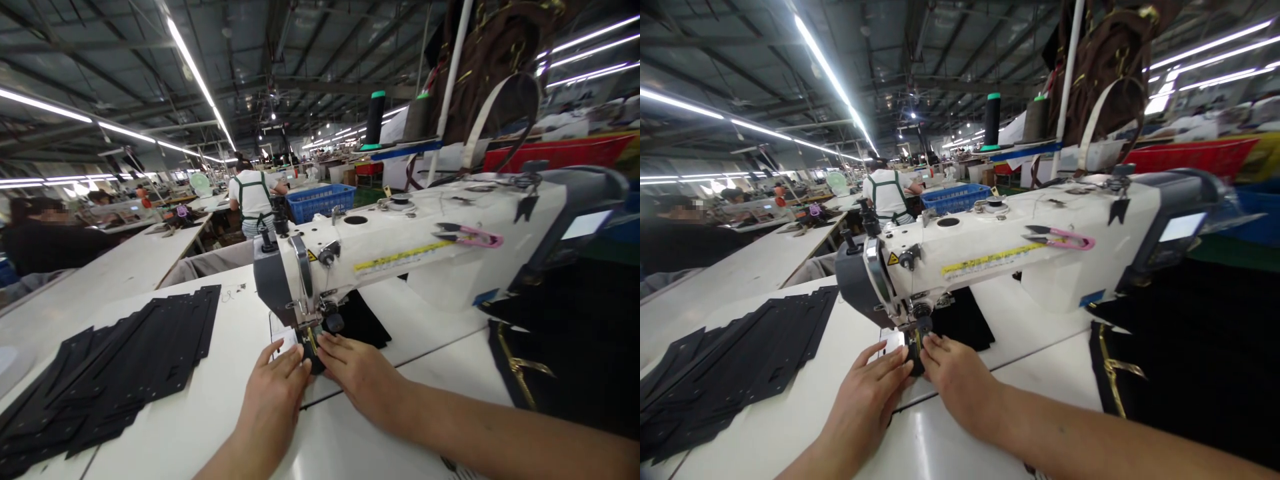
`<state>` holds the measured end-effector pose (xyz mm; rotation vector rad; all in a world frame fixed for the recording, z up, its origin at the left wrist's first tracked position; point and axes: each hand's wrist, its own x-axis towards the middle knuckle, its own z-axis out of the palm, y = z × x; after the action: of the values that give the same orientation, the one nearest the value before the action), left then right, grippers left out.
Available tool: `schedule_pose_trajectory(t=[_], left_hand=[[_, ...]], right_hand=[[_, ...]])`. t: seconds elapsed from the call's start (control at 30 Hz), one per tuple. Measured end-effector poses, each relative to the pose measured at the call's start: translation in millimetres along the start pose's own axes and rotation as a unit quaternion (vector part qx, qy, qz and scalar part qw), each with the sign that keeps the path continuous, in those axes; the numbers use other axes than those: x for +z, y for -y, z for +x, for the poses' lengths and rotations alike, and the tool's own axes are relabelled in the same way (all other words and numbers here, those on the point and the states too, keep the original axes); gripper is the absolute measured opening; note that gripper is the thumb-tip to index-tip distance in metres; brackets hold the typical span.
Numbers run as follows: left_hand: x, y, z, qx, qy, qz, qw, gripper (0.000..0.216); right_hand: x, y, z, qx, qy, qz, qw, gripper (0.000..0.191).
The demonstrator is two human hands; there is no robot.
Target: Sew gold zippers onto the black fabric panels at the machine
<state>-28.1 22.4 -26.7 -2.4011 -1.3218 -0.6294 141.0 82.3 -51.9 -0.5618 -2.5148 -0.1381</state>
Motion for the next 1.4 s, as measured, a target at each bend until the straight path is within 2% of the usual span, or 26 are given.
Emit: schedule_pose_trajectory(t=[0.17,0.33,0.47,0.67,1.0,1.4], left_hand=[[6.7,10.6,7.6,0.009,-0.007,0.001,1.000,0.023],[18.8,19.8,8.7,0.004,-0.044,-0.003,0.999,0.024],[22.6,21.5,7.6,-0.019,-0.035,-0.020,0.999,0.021],[23.1,23.5,10.3,-0.031,-0.035,-0.023,0.999,0.020],[21.7,23.6,9.4,-0.041,-0.048,-0.039,0.997,0.014],[22.8,23.6,8.7,-0.061,-0.046,-0.031,0.997,0.016]], right_hand=[[-5.9,-5.7,11.9,-0.004,0.030,0.002,1.000,0.022],[-9.1,-11.6,22.2,0.016,0.046,0.047,0.998,0.020],[-8.1,-14.2,24.2,0.021,0.049,0.071,0.996,0.020],[-8.0,-15.9,26.0,0.038,0.091,0.058,0.993,0.021],[-5.7,-17.7,24.3,0.036,0.050,0.088,0.994,0.019],[0.0,-16.2,25.2,0.072,0.054,0.105,0.990,0.017]])
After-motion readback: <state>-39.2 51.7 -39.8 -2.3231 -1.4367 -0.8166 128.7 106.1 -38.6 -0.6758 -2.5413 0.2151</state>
